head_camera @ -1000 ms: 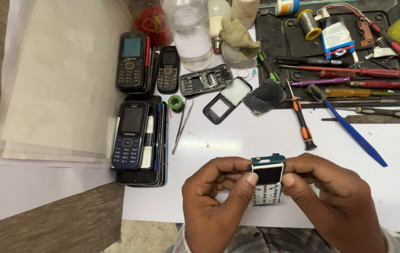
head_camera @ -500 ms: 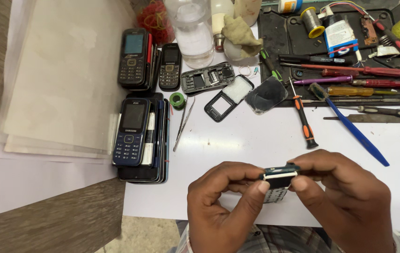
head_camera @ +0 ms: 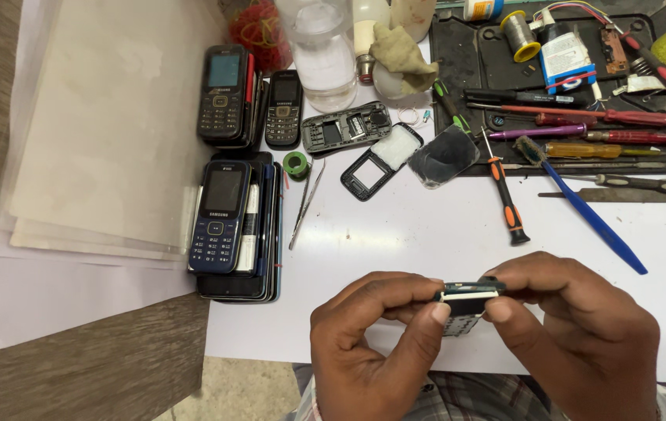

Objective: The person cleans the internal components of a disassembled feature phone, brushing the keypad board and chassis with a brush, then works on the exposed motherboard, using tweezers to pry and adjust components on the board.

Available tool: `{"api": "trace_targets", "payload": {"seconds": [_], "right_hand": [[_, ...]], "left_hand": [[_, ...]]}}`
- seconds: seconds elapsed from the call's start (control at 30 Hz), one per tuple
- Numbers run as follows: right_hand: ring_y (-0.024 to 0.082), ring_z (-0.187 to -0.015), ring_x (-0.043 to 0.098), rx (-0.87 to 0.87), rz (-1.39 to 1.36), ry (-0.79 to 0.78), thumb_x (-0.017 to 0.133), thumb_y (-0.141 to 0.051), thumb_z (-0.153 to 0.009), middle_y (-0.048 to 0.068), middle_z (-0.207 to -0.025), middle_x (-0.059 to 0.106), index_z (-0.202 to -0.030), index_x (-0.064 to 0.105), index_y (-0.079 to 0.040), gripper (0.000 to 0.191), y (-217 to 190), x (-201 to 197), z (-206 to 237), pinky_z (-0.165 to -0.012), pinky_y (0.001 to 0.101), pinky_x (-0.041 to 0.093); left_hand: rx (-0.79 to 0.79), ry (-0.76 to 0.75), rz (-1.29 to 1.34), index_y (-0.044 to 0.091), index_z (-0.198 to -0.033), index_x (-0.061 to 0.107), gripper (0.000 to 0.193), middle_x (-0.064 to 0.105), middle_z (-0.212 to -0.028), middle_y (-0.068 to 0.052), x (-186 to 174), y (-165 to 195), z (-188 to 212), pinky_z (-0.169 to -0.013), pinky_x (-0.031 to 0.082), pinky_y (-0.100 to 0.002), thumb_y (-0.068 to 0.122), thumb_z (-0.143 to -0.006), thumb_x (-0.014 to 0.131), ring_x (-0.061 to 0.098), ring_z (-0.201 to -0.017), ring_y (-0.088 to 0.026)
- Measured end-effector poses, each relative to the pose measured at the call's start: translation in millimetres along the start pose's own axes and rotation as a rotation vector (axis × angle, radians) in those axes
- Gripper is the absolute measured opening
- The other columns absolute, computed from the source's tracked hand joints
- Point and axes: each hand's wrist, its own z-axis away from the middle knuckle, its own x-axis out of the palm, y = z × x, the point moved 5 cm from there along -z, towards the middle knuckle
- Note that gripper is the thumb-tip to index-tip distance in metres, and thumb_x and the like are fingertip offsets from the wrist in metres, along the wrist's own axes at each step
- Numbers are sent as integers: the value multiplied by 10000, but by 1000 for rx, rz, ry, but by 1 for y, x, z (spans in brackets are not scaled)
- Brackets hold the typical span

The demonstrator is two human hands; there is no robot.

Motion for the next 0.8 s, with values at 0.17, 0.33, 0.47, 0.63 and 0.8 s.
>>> {"api": "trace_targets", "payload": {"seconds": [0.17, 0.33, 0.47, 0.63, 0.8], "right_hand": [[184, -988, 731, -17, -4, -26, 706, 36, -900, 161, -1024, 753, -1100, 671, 72, 207, -5, 1, 3, -818, 324, 604], [179, -983, 730, -10, 2, -25, 709, 41, -896, 156, -1015, 754, -1098, 676, 70, 207, -5, 0, 4, -815, 323, 606], [183, -994, 730, -7, 5, -30, 709, 46, -895, 158, -1024, 752, -1100, 678, 72, 209, -4, 1, 5, -820, 320, 609], [186, -1000, 726, 21, 26, 10, 714, 45, -871, 163, -1044, 740, -1113, 668, 76, 248, -3, 1, 4, -834, 318, 609], [177, -1006, 747, 24, 71, 12, 730, 29, -875, 143, -1040, 756, -1131, 667, 61, 266, -5, 2, 2, -841, 309, 624]], "left_hand": [[7, -3, -5, 7, -991, 794, 151, 812, -898, -145, 0, 0, 2, -759, 646, -301, 108, -879, 788, 808, -861, -181], [23, -13, 0, 7, -982, 793, 138, 811, -896, -143, 0, -2, 1, -745, 645, -297, 102, -882, 792, 804, -844, -178], [9, 4, 16, 8, -967, 798, 128, 810, -876, -142, 0, -4, 2, -709, 637, -293, 99, -877, 796, 800, -811, -173], [10, 26, 5, 11, -956, 801, 118, 813, -869, -137, -2, -3, 3, -709, 622, -282, 89, -867, 800, 790, -805, -165], [-14, 44, 7, 27, -994, 784, 159, 821, -859, -115, -2, -4, 2, -744, 628, -270, 92, -850, 803, 795, -819, -152]]}}
